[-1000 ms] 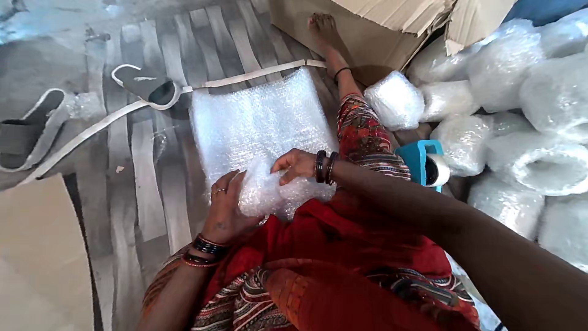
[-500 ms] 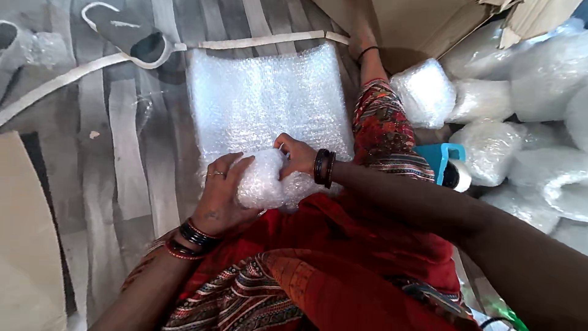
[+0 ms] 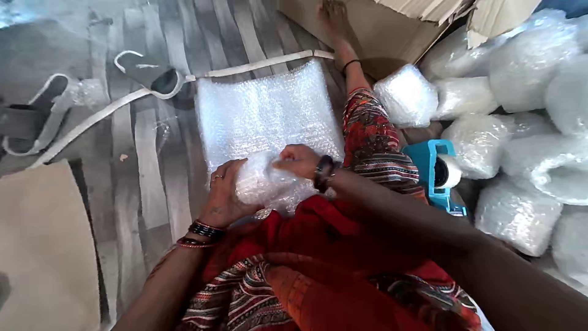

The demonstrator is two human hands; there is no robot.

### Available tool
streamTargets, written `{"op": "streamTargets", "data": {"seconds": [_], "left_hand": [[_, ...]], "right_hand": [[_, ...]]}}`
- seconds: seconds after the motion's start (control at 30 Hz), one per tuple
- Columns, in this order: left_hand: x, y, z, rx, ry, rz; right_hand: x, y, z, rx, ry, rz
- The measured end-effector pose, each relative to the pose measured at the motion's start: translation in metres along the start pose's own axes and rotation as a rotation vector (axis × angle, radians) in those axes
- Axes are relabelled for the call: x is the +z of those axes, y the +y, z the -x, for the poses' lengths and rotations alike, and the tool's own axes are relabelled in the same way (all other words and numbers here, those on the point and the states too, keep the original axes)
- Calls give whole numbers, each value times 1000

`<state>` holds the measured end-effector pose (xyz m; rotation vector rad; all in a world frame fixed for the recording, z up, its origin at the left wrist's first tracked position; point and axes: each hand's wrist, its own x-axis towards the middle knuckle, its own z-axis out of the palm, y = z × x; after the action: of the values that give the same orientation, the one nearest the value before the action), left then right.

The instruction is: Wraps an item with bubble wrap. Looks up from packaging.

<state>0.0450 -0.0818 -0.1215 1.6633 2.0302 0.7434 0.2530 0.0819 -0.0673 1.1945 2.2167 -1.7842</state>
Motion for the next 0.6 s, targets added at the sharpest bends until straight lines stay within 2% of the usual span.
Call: {"op": "streamTargets", "data": {"seconds": [0.07, 0.1, 0.23, 0.33, 0.47, 0.6], "left_hand": [[0, -4, 4, -39, 14, 40], [1, -5, 5, -22, 20, 35], [6, -6, 8, 108, 27, -6], [8, -11, 12, 201, 42, -26], [6, -13, 9, 198, 17, -23], [6, -20, 7, 201, 14, 32]], "right_hand": [[-9, 9, 23, -102, -36, -263], [-7, 14, 31, -137, -33, -310], [14, 30, 25, -257, 60, -223], [23, 28, 8, -294, 53, -137], [18, 16, -4, -146, -10, -139], [23, 30, -11, 40, -24, -163]]}}
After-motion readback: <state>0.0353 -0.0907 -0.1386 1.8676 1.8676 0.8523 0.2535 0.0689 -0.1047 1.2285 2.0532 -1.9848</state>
